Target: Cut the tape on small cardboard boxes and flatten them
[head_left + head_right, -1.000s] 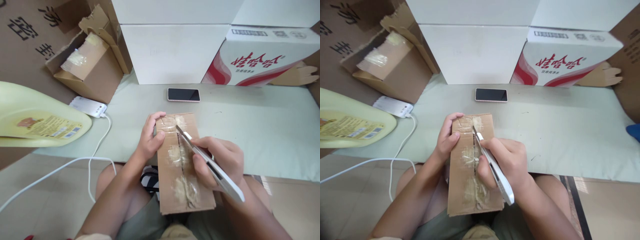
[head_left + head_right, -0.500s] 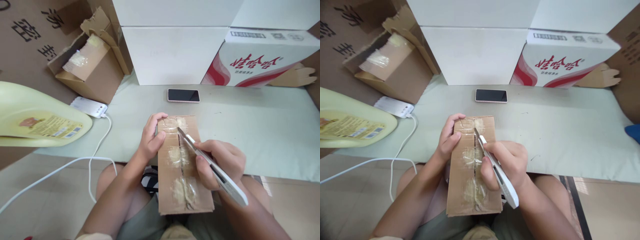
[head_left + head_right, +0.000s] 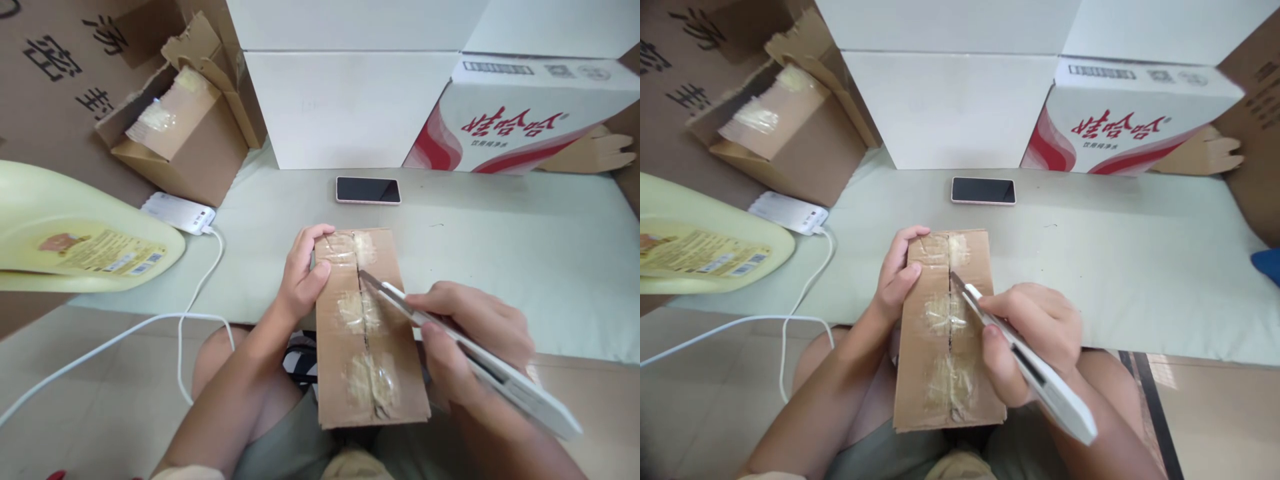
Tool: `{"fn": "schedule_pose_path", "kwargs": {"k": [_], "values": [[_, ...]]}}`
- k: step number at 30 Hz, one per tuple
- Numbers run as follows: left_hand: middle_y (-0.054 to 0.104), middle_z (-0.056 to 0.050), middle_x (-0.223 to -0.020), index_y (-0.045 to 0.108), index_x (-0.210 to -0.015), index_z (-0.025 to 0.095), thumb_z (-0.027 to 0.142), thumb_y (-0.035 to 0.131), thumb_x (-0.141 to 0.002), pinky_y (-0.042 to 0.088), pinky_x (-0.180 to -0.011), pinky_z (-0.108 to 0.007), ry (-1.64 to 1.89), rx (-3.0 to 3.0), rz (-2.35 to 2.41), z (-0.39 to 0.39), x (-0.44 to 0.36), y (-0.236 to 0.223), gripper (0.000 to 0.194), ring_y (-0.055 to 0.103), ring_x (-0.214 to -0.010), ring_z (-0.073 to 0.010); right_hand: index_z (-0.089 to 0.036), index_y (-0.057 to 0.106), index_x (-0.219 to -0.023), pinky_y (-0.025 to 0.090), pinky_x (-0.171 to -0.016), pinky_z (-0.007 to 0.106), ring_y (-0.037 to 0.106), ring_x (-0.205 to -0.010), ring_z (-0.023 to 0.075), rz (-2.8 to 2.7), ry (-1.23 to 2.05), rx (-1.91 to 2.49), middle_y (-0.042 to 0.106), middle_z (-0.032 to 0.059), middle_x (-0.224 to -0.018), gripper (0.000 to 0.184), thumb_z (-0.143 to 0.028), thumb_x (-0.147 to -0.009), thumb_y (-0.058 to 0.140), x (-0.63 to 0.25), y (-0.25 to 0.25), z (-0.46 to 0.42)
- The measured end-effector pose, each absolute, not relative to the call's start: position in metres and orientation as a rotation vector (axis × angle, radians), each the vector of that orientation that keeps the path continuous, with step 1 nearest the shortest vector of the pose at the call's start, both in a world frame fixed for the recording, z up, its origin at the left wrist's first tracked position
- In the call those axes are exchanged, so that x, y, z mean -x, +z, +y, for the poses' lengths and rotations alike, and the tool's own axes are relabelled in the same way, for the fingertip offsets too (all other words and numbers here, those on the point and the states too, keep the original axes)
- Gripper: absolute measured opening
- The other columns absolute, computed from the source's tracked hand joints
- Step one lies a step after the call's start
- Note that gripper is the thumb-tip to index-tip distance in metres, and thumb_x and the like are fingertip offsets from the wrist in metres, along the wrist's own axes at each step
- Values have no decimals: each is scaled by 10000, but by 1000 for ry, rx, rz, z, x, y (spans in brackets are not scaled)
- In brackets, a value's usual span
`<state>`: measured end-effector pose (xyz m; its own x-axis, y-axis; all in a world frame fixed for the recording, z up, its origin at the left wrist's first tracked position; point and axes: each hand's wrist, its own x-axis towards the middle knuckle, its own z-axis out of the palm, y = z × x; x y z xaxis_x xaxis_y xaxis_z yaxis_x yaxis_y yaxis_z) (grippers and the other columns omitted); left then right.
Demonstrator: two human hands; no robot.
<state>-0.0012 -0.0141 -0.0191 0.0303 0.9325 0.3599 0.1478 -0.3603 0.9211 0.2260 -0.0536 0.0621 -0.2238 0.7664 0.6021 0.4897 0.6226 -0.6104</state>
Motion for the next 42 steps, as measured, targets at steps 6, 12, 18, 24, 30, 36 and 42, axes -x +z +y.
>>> {"fn": "schedule_pose_path", "kwargs": {"k": [6, 12, 18, 24, 30, 36, 42], "values": [[607, -116, -1265, 616, -1271, 250, 506, 591, -931, 466, -1085, -487, 1490, -1647, 1090, -14, 2, -19, 426, 569, -1202, -315, -260, 698, -1031, 536, -519, 279, 676, -549, 159, -1738, 243, 1134, 723, -9, -713, 116, -294, -931, 649, -227, 52, -49], [615, -90, -1197, 640, -1127, 243, 361, 669, -786, 457, -1077, -481, 1553, -1425, 988, -15, 3, -14, 362, 573, -1183, -310, -255, 670, -1150, 635, -798, 324, 787, -866, 197, -1897, 398, 1106, 810, 41, -996, 178, -290, -979, 634, -215, 41, -36], [613, -61, -1148, 680, -1003, 210, 248, 727, -611, 495, -927, -338, 1468, -935, 805, -15, -2, -2, 396, 597, -1063, -236, -247, 669, -1131, 623, -799, 311, 779, -867, 186, -1881, 445, 1090, 799, 34, -973, 151, -276, -990, 622, -214, 40, -34], [623, -56, -1090, 685, -957, 206, 227, 717, -557, 491, -903, -327, 1475, -901, 836, -12, -3, 2, 402, 589, -1022, -225, -245, 669, -1144, 630, -837, 345, 780, -912, 208, -1894, 466, 1069, 801, 46, -983, 172, -290, -982, 633, -215, 38, -32], [633, -76, -1075, 609, -763, 213, 216, 672, -555, 509, -918, -396, 1490, -979, 949, -11, -3, 2, 217, 593, -1034, -260, -247, 672, -1156, 634, -848, 374, 777, -924, 225, -1897, 488, 1069, 803, 58, -1000, 187, -286, -976, 636, -216, 36, -32], [683, -66, -1165, 677, -1053, 248, 240, 627, -662, 535, -984, -427, 1504, -1288, 1018, -10, 2, 1, 394, 628, -1094, -266, -248, 663, -1155, 631, -841, 358, 774, -940, 222, -1905, 487, 1057, 798, 56, -999, 184, -279, -977, 627, -215, 37, -31], [674, -100, -1178, 721, -1146, 203, 193, 538, -794, 555, -1004, -445, 1344, -1836, 1131, -10, 11, 13, 397, 650, -1108, -276, -243, 658, -1155, 635, -851, 379, 774, -920, 227, -1933, 458, 1057, 801, 69, -1020, 185, -283, -978, 617, -214, 39, -33]]}}
